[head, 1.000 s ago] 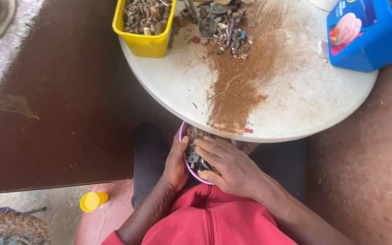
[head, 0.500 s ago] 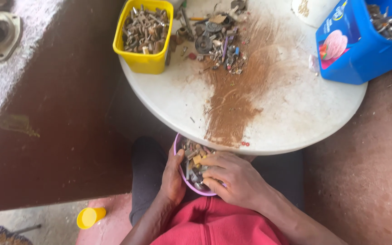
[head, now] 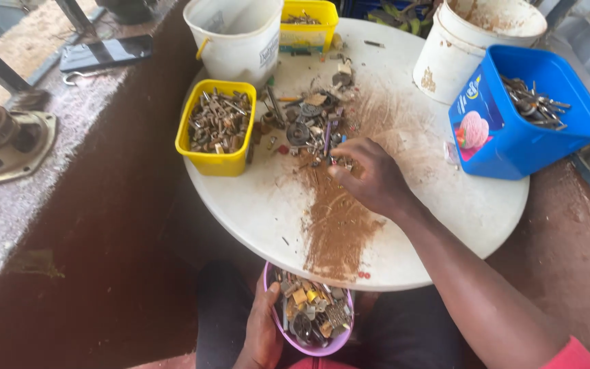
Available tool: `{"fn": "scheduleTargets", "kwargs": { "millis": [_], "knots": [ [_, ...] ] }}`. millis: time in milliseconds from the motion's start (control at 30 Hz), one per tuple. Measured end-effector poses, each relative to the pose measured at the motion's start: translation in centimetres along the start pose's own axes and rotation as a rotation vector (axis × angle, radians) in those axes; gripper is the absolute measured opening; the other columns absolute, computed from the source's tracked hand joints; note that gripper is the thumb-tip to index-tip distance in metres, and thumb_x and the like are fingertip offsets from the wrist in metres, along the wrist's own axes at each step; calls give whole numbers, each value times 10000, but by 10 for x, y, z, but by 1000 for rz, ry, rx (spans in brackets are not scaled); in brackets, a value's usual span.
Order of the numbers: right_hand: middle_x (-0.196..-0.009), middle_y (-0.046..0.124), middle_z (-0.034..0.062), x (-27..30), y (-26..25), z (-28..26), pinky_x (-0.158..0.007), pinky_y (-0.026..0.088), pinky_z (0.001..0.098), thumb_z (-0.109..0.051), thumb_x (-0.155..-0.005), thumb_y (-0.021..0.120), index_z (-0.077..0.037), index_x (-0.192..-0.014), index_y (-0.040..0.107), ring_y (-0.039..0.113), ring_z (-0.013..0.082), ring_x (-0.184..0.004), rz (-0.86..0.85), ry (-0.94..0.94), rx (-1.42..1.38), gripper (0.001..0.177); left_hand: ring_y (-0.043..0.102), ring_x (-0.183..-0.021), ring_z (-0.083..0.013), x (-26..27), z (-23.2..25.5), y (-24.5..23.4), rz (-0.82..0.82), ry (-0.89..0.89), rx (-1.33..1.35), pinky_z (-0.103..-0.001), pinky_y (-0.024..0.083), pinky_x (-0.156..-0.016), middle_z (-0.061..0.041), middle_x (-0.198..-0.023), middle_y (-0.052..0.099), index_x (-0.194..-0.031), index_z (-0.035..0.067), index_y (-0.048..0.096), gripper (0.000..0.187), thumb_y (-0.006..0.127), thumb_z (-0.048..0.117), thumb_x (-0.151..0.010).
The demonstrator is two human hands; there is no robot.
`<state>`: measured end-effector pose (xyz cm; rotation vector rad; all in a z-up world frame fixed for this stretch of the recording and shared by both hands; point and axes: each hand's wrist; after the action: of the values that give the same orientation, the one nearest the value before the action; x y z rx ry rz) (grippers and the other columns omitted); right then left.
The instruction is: Sorting various small metal hardware components like screws, nuts, and bolts into different containers
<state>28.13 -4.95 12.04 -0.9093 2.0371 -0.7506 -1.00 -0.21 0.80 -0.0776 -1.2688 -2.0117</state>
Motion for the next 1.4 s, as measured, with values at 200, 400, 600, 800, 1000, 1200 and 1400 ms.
{"fn": "scheduleTargets", "kwargs": {
  "millis": [200, 400, 600, 800, 1000, 1200, 1400],
  "knots": [
    [-1644, 444, 137, -108, 31, -6, -1112, 399, 675, -565, -933, 623, -209, -1489, 617, 466, 351, -1446, -254, 173, 172, 660, 601, -1310, -533, 1, 13, 23, 190, -85, 92, -660, 469, -1082, -352, -1489, 621, -1633, 79, 473, 874, 570, 152, -767],
    [-1757, 218, 159, -167, 82, 31, -1280, 130, 659, -755, -950, 466, -299, -1645, 396, 155, 384, -1624, -498, 155, 388, 834, 593, -1314, -545, 18, 38, 70, 375, -119, 127, -653, 457, -1084, -344, -1512, 620, -1644, 115, 502, 795, 493, 101, -849],
    [-1669, 407, 121, -145, 58, 23, -1213, 258, 739, -542, -991, 504, -237, -1429, 634, 349, 375, -1527, -424, 116, 311, 550, 586, -1343, -564, 0, 30, 38, 171, -88, 103, -685, 465, -1078, -385, -1497, 605, -1631, 43, 477, 860, 555, 125, -779],
    [-1612, 412, 100, -96, 43, 41, -1203, 317, 720, -557, -1026, 479, -220, -1379, 662, 434, 369, -1470, -416, 44, 367, 521, 640, -1308, -497, -10, 14, 17, 80, -37, 9, -614, 504, -1057, -322, -1510, 639, -1637, 67, 459, 881, 607, 191, -777],
    [-1495, 562, 83, -37, 17, 28, -1146, 370, 701, -461, -1033, 527, -219, -1263, 702, 508, 325, -1368, -406, 38, 309, 377, 649, -1265, -480, -11, 1, 8, 112, -46, 18, -602, 507, -1052, -319, -1456, 661, -1616, 51, 488, 847, 598, 170, -785],
    [-1599, 555, 147, -12, -14, 9, -1178, 365, 672, -385, -1022, 592, -175, -1321, 709, 522, 372, -1449, -273, 85, -44, 384, 622, -1304, -494, -14, -1, 7, 83, -46, 32, -618, 486, -1076, -344, -1473, 638, -1608, 39, 475, 847, 608, 180, -784],
    [-1332, 680, 84, -18, -46, 54, -1131, 470, 416, -256, -1025, 639, -145, -1330, 719, 624, 239, -1348, -116, 132, -217, 334, 638, -1250, -501, -12, 0, 13, 99, -39, 13, -621, 506, -1036, -355, -1439, 644, -1596, 29, 473, 816, 585, 173, -802]
  ]
}}
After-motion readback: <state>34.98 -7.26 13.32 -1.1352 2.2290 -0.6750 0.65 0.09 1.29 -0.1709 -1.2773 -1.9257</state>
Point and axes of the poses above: each hand's wrist, its own x-axis away from the middle knuckle, its own y-axis out of the palm, z = x × y
